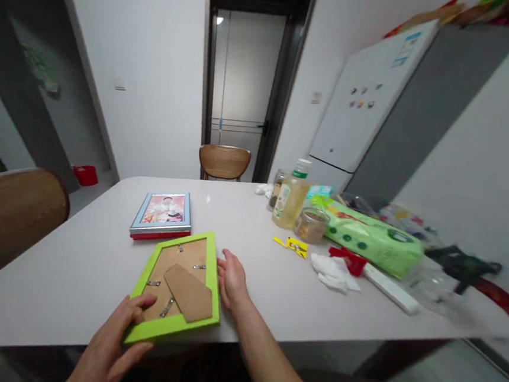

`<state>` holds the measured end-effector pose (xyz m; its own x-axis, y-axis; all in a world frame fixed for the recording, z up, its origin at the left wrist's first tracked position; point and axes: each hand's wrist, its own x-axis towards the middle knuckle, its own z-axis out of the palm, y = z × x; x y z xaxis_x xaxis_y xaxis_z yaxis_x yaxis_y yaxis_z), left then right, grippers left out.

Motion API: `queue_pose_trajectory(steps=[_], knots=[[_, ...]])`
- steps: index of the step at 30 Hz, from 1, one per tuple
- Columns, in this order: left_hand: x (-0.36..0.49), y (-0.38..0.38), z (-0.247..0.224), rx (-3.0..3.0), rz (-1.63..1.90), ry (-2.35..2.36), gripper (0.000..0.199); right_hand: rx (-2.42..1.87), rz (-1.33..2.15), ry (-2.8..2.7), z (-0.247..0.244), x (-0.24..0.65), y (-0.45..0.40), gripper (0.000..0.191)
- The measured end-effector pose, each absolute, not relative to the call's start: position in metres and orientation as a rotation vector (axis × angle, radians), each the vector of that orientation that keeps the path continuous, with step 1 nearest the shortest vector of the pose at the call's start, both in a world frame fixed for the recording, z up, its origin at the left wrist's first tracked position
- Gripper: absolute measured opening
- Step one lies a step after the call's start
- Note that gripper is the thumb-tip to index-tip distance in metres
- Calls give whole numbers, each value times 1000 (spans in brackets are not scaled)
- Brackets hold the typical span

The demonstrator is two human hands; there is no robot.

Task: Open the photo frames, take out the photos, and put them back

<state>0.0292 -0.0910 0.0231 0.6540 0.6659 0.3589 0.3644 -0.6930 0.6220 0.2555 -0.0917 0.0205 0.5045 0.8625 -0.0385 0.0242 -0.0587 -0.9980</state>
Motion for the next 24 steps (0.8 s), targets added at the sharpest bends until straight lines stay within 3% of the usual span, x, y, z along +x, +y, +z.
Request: queue_pose_trajectory(steps=[5, 7, 12, 16, 19, 24], knots=[[46, -109, 43, 1832, 949, 868, 18, -1240, 1170, -672, 20, 209, -105, 32], [56, -113, 46, 1674, 960, 881, 25, -864, 1426, -509, 20, 193, -102, 25], [86, -110, 53, 1561, 912, 867, 29, -524, 1155, -187, 18, 191, -94, 21], [116, -98, 79, 1459, 1100, 632, 43, -688, 926, -252, 14, 227, -98, 29], [134, -87, 98, 1415, 1204, 518, 54, -1113, 720, -452, 14, 267, -101, 35], [156, -67, 86, 1404, 963, 575, 47, -1533, 560, -617, 14, 340, -97, 36]])
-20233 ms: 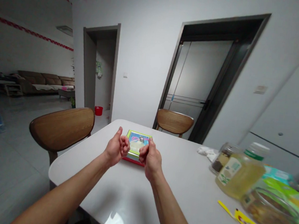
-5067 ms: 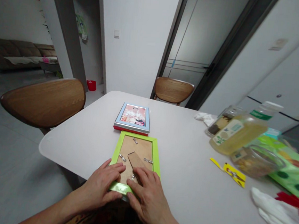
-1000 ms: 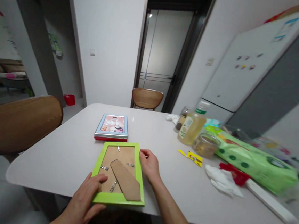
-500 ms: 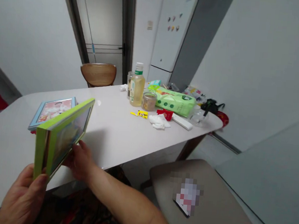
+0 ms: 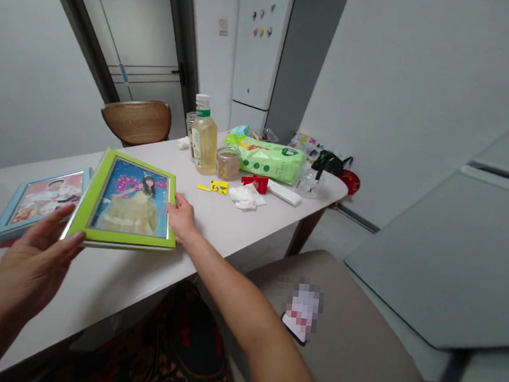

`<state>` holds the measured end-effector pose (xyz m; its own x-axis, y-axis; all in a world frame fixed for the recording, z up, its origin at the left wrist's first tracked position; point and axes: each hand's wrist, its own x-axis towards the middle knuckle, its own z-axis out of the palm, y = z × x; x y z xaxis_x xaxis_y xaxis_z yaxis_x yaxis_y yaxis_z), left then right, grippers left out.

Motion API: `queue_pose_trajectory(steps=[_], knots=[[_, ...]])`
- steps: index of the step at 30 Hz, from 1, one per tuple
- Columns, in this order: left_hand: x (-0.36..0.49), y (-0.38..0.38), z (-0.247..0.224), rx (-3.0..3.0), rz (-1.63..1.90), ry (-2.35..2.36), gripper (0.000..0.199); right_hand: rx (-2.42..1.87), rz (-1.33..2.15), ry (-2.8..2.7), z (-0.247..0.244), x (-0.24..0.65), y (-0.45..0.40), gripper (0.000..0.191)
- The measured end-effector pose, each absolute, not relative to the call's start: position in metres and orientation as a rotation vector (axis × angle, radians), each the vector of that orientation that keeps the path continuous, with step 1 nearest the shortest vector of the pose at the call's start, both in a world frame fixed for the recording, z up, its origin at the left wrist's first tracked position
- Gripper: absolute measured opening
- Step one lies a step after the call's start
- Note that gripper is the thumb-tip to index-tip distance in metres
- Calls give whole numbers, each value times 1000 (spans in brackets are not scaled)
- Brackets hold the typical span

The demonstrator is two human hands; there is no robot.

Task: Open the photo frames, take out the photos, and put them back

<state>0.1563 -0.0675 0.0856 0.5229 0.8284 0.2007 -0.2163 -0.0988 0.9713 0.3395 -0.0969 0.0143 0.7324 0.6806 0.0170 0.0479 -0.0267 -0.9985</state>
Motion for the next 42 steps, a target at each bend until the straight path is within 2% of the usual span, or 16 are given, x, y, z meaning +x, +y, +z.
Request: queue_pose_trajectory(steps=[6, 10, 13, 18, 22, 27, 31, 33, 36, 39, 42], knots=[[182, -31, 37, 1317, 745, 820, 57, -1851, 416, -772, 15, 393, -71, 26], [193, -5, 22, 1474, 709, 953, 51, -1977, 378, -907, 16, 402, -48, 31], [200, 9, 20, 1793, 726, 1096, 48, -2011, 360, -1008, 15, 406, -31, 31], [212, 29, 22, 2335, 563, 1350, 41, -2024, 325, -1099, 12, 414, -5, 32], [223, 37, 22, 2449, 557, 1384, 36, -2047, 288, -1086, 8, 416, 9, 30], [218, 27, 29, 2512, 538, 1277, 42, -2078, 224, -1052, 10, 413, 6, 31], [180, 38, 41, 2658, 873, 1068, 46, -1997, 130, -1097, 23, 381, -3, 37], [153, 58, 45, 2678, 1006, 1209, 46, -1898, 129, -1184, 28, 350, -2, 38], [112, 88, 47, 2637, 813, 1500, 41, -1753, 224, -1317, 30, 296, 8, 33], [86, 95, 46, 2651, 680, 1462, 29, -1711, 312, -1287, 28, 252, 22, 32], [76, 77, 44, 2639, 713, 1409, 22, -1712, 369, -1142, 30, 234, 35, 38]])
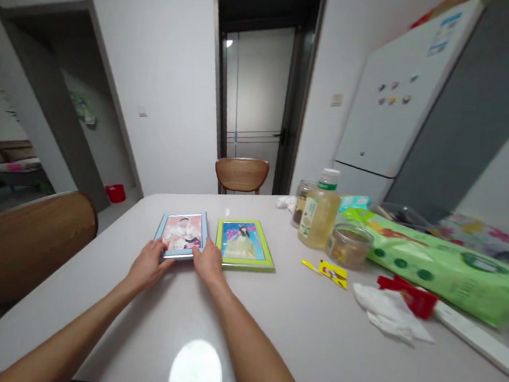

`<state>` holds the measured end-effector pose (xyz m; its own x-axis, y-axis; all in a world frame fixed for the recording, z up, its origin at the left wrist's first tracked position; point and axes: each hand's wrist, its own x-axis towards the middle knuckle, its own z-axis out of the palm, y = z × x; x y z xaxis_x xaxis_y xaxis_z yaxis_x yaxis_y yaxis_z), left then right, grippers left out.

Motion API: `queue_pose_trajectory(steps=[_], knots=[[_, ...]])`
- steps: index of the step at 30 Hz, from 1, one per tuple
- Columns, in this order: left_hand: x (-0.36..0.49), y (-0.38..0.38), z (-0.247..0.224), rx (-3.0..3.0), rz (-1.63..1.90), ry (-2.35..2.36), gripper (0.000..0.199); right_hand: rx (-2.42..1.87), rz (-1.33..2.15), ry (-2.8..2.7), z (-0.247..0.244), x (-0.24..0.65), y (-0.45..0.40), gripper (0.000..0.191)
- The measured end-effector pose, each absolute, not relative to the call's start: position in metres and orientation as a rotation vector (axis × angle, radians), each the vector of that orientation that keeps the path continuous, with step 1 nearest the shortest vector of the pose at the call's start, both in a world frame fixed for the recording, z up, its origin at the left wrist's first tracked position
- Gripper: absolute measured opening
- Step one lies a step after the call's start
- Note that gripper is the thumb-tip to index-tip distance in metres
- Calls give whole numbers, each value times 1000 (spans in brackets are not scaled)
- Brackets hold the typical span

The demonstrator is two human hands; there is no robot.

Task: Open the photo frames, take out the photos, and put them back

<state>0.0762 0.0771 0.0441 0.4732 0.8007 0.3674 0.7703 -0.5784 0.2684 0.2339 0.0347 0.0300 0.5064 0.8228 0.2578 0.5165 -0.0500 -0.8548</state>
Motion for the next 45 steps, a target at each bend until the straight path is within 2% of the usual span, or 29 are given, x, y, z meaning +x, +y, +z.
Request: queue_pose_trajectory(steps=[6, 10, 12, 14, 17, 20, 25, 31, 34, 45], knots=[[61, 20, 49, 2512, 793, 1319, 16, -1542, 567, -970, 55, 226, 7, 49], [55, -14, 67, 2000, 870, 965, 35, -1242, 663, -952, 82, 202, -57, 54], [56, -30, 80, 1670, 951, 706, 50, -1298, 524, -1055, 90, 188, -87, 52], [55, -45, 91, 1399, 993, 515, 57, -1315, 303, -1316, 88, 177, -109, 47], [50, -60, 96, 1149, 976, 412, 55, -1174, -71, -1722, 70, 165, -125, 55], [39, -64, 85, 1071, 971, 409, 49, -1100, -253, -1907, 40, 155, -129, 68], [18, -56, 54, 1118, 924, 571, 45, -1179, -345, -2067, 2, 133, -128, 72], [-4, -41, 24, 1560, 928, 1061, 63, -1224, -411, -2128, -21, 108, -126, 59], [-9, -37, 17, 1793, 837, 1290, 64, -1225, -401, -2142, -24, 101, -125, 51], [6, -6, 5, 2210, 601, 1437, 52, -1473, 164, -2189, 9, 115, -103, 45]])
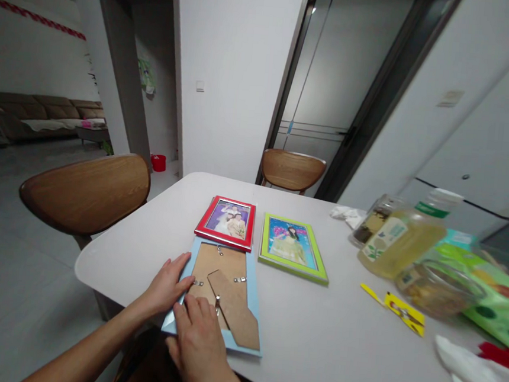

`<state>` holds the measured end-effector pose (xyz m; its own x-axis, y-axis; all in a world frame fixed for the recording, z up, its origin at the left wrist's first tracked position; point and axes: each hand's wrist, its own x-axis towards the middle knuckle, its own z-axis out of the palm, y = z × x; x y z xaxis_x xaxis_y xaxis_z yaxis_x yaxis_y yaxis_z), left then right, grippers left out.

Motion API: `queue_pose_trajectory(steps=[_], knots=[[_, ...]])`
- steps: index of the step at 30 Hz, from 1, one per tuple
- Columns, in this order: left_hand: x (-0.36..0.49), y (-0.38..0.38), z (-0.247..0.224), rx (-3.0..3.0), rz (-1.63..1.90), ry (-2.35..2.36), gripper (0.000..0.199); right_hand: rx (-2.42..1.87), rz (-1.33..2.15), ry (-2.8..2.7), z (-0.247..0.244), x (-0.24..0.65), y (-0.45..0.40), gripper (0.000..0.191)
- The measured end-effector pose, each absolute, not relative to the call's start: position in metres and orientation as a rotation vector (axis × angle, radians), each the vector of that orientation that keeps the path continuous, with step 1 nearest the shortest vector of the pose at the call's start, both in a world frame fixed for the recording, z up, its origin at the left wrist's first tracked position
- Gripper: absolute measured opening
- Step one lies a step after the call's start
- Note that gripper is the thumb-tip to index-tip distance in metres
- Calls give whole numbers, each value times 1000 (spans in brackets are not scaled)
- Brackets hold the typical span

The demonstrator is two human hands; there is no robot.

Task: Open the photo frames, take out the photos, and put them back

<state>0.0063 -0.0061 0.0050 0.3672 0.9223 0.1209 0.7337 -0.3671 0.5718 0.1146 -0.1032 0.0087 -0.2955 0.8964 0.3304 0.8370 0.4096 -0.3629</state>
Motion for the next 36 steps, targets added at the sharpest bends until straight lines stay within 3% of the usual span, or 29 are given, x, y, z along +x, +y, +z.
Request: queue_pose_trajectory(steps=[4, 9, 15, 25, 30, 36], knots=[[5, -2, 5, 2211, 601, 1405, 49, -1493, 185, -2082, 26, 154, -86, 32], [-2, -13, 6, 2210, 612, 1361, 63, -1936, 106, -1980, 25, 216, -60, 31], [-3, -16, 8, 2235, 569, 1321, 68, -2047, 63, -1933, 16, 213, -50, 28], [-4, -17, 5, 2221, 625, 1335, 64, -1965, -31, -1958, 22, 204, -47, 29], [-3, -18, 1, 2249, 649, 1349, 62, -1637, 254, -2152, 29, 159, -40, 21], [-3, -19, 0, 2327, 611, 1332, 60, -1633, 220, -2148, 27, 133, -36, 18]])
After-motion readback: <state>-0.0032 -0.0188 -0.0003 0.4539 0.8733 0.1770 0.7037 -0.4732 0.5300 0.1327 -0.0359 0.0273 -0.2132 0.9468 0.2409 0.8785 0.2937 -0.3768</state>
